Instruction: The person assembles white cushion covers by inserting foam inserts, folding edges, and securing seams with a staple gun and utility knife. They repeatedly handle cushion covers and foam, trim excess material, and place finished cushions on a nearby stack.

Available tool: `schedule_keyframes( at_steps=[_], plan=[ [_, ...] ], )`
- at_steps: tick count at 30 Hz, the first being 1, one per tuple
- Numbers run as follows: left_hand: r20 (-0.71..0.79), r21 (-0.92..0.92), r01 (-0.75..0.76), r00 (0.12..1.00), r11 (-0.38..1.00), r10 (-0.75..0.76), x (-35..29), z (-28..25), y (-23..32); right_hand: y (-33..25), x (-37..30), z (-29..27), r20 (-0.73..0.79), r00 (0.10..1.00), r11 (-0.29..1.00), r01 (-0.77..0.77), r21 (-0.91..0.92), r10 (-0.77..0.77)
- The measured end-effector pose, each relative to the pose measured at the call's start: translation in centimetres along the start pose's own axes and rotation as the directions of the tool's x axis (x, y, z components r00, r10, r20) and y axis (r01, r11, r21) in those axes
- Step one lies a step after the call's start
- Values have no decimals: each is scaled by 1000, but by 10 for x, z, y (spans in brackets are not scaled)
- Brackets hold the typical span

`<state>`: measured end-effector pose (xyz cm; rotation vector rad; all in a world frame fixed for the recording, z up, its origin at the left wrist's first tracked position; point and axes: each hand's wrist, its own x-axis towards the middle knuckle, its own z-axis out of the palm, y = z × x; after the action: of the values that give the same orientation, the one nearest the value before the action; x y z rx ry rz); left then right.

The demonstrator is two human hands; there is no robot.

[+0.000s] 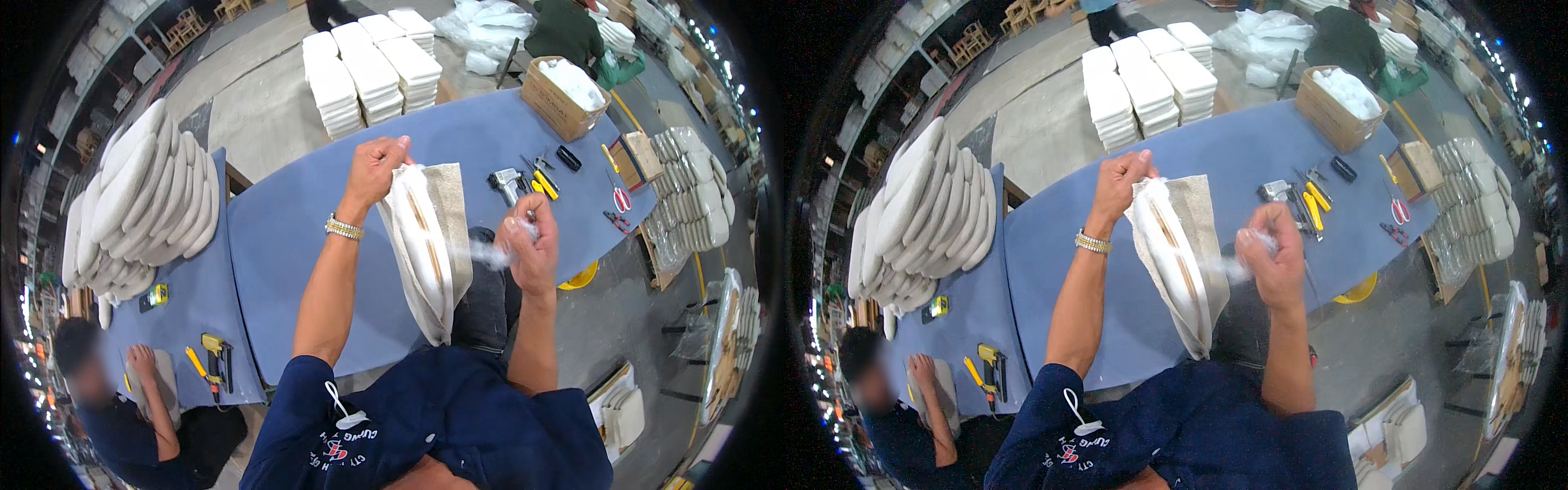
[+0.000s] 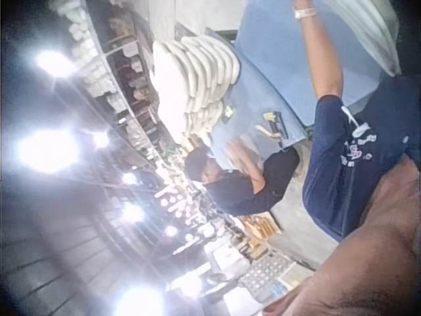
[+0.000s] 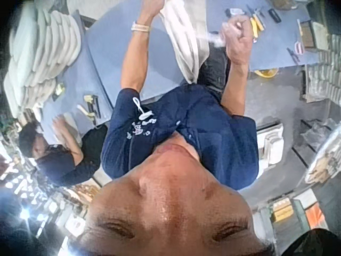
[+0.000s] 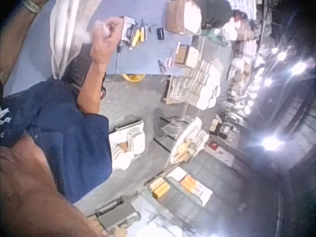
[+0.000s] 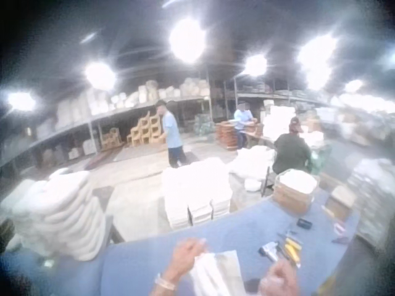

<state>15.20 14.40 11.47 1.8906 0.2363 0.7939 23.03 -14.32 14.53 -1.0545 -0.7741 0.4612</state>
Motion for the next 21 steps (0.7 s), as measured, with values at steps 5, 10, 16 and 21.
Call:
schedule_keyframes(
  at_steps=[5,10,16,21],
  plan=[
    [-12,-18,38,999,999,-38,8,0,-12,10,-24,-2,87,994,962,-38,-269,63],
    [-15,-24,32,999,999,-32,3,9,5,10,9,46,111,989,829,139,-542,-94],
    [27,313,-202,979,928,204,4,26,32,48,51,50,122,935,686,329,-649,-333],
    [-59,150,-122,990,981,132,12,41,25,20,24,41,235,972,724,178,-667,-23]
  ],
)
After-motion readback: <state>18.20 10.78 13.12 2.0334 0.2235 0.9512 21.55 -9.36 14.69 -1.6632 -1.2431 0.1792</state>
